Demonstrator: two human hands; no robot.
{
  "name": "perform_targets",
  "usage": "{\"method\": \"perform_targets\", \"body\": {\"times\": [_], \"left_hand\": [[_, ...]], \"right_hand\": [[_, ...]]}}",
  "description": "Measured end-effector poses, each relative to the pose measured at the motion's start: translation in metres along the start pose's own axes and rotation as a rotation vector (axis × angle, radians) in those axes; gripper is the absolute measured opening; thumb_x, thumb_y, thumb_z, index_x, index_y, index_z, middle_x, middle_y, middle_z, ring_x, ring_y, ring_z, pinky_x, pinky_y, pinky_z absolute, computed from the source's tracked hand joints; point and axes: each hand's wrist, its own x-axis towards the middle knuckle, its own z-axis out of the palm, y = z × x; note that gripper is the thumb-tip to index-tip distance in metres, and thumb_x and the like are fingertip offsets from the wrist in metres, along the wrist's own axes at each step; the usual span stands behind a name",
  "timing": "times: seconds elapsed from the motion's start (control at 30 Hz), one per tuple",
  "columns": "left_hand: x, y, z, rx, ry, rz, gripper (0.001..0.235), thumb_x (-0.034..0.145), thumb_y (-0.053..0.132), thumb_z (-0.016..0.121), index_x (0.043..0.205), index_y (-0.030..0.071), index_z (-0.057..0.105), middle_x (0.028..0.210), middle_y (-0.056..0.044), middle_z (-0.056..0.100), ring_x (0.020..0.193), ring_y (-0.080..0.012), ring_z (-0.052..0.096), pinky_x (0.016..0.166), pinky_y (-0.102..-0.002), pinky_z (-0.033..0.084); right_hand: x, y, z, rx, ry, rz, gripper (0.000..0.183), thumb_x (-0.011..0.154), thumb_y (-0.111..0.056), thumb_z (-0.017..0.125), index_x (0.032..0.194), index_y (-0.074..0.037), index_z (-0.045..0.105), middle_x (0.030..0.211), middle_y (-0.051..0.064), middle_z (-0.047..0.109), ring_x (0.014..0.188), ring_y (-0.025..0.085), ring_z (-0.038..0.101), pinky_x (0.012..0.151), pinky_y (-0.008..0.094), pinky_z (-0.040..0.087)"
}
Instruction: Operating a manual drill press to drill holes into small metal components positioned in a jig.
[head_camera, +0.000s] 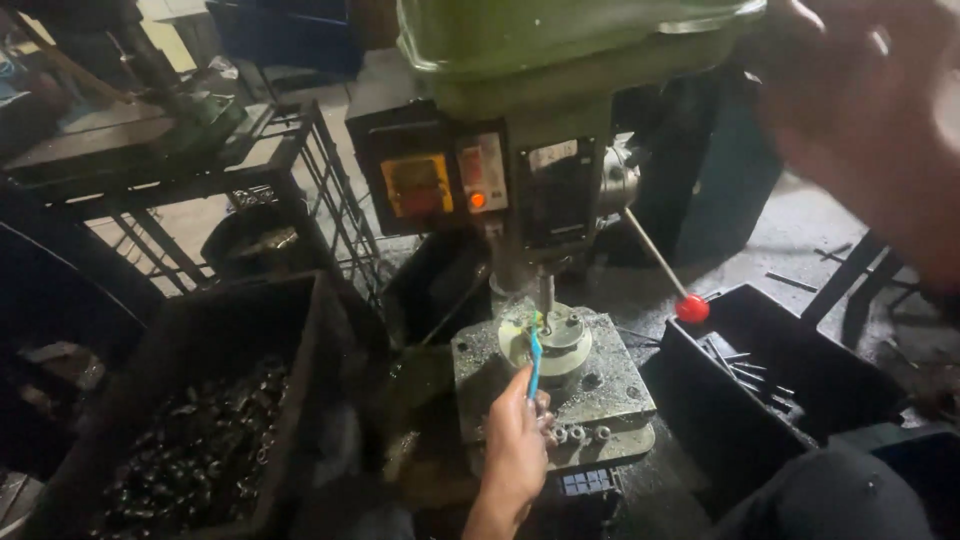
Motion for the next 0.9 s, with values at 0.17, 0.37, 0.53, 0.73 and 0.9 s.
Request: {"method": "perform_targets", "body": {"times": [0.17, 0.37, 0.53, 0.73, 0.9], "left_hand": [[0.002, -0.004, 0.002, -0.118, -0.032, -0.013, 0.059, 0.105, 0.004, 0.032, 0.162, 0.017, 0.040, 0.090, -0.002, 0.054, 0.068, -0.0102, 0.046, 0.056, -0.025, 0.044], [0.006, -0.001, -0.011, 0.178, 0.096, 0.003, 0.063, 0.101, 0.002, 0.037, 0.159, 0.026, 0.042, 0.098, -0.003, 0.062, 0.081, -0.0106, 0.057, 0.068, -0.022, 0.054], [0.020, -0.010, -0.039, 0.517, 0.251, 0.147, 0.080, 0.089, -0.017, 0.037, 0.159, 0.020, 0.036, 0.130, -0.015, 0.063, 0.112, -0.0255, 0.068, 0.106, -0.040, 0.054], [0.023, -0.004, -0.056, 0.962, 0.280, -0.193, 0.081, 0.096, -0.005, 0.049, 0.165, 0.010, 0.009, 0.117, -0.023, 0.062, 0.100, -0.0379, 0.070, 0.088, -0.048, 0.060], [0.020, 0.006, -0.056, 0.986, 0.240, -0.322, 0.087, 0.098, -0.005, 0.051, 0.167, 0.012, 0.000, 0.124, -0.020, 0.059, 0.099, -0.0336, 0.070, 0.084, -0.046, 0.060]], "right_hand": [[-0.049, -0.067, -0.104, -0.498, -0.014, -0.375, 0.025, 0.123, -0.042, 0.057, 0.127, -0.019, 0.066, 0.089, -0.009, 0.059, 0.087, 0.001, 0.057, 0.093, 0.023, 0.040], [-0.077, -0.064, -0.167, -1.285, 0.168, -0.870, 0.015, 0.096, -0.030, 0.055, 0.107, -0.019, 0.056, 0.080, -0.010, 0.051, 0.103, 0.004, 0.059, 0.124, 0.022, 0.045], [-0.079, -0.050, -0.214, -1.758, -0.082, -1.139, 0.065, 0.080, -0.033, 0.055, 0.143, -0.017, 0.048, 0.078, -0.003, 0.044, 0.094, 0.014, 0.054, 0.136, 0.041, 0.040], [-0.073, -0.055, -0.242, -1.801, -0.087, -1.407, 0.067, 0.075, -0.030, 0.050, 0.139, -0.012, 0.050, 0.077, -0.004, 0.046, 0.089, 0.014, 0.058, 0.117, 0.037, 0.055], [-0.074, -0.055, -0.260, -1.813, -0.159, -1.397, 0.090, 0.087, -0.078, 0.067, 0.145, -0.012, 0.044, 0.084, -0.006, 0.048, 0.117, 0.011, 0.061, 0.131, 0.037, 0.046]]}}
